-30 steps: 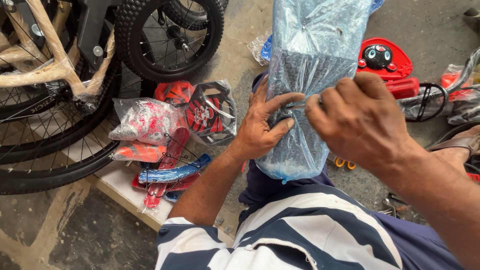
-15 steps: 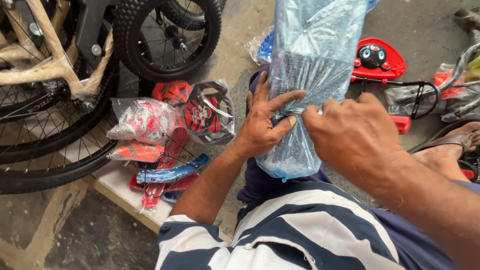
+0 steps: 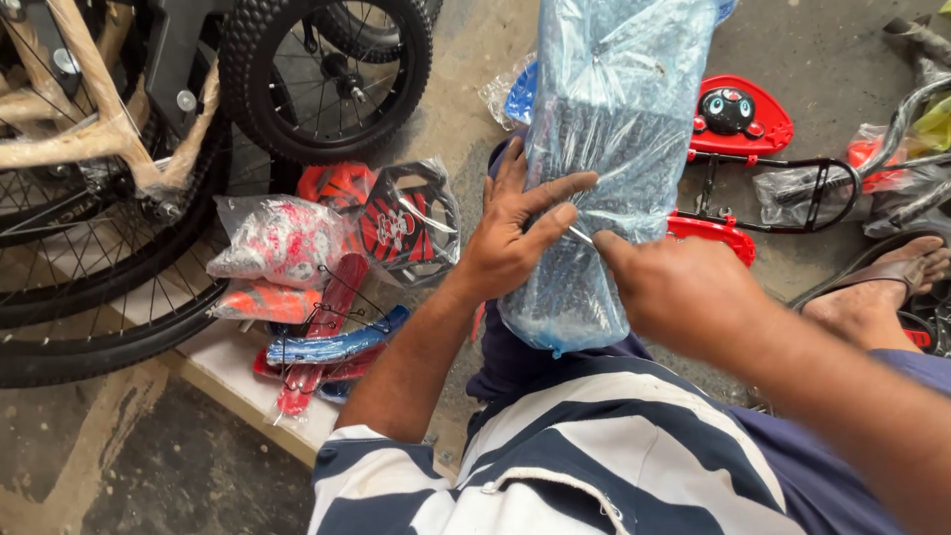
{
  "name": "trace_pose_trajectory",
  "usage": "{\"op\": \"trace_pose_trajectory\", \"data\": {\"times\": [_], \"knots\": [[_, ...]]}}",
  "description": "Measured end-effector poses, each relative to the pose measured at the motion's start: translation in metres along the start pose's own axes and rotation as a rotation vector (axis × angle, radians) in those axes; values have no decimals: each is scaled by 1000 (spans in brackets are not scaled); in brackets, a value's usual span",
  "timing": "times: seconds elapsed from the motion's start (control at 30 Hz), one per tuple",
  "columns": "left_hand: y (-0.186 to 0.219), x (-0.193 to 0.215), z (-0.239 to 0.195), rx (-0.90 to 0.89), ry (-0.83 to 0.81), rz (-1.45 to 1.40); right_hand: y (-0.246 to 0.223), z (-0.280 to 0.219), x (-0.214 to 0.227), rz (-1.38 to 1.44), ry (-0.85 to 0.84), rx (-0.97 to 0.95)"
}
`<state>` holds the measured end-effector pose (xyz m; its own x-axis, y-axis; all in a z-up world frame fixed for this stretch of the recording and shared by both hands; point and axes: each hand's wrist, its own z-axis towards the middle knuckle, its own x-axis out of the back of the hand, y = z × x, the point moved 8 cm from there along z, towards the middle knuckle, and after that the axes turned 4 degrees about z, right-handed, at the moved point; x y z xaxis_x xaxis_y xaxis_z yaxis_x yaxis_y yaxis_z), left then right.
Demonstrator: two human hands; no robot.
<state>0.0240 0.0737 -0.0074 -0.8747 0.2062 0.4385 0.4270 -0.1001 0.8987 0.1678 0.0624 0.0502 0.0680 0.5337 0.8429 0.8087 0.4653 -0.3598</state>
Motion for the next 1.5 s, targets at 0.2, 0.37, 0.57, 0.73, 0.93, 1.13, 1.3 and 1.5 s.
{"op": "trace_pose_trajectory", "data": {"times": [0.2,0.37,0.57,0.73,0.93,1.13,1.3,1.5], "knots": [[4,4,1,-22,49,113,5,-19,-6,-225,181,29],[15,12,-8,-114,173,69,26,-26,16,-51,451,48],[20,11,-3,-147,156,182,16,-5,20,315,671,235],[23,18,-2,-131,134,188,21,17,13,490,637,219],[25,18,-3,-9,155,122,16,18,16,439,581,212],[21,22,-10,24,172,50,126,-16,-9,519,799,40],[20,23,-13,-6,173,151,284,-19,-166,655,674,-421],[29,7,-7,-2,192,177,291,-10,-435,616,-194,-570]]}}
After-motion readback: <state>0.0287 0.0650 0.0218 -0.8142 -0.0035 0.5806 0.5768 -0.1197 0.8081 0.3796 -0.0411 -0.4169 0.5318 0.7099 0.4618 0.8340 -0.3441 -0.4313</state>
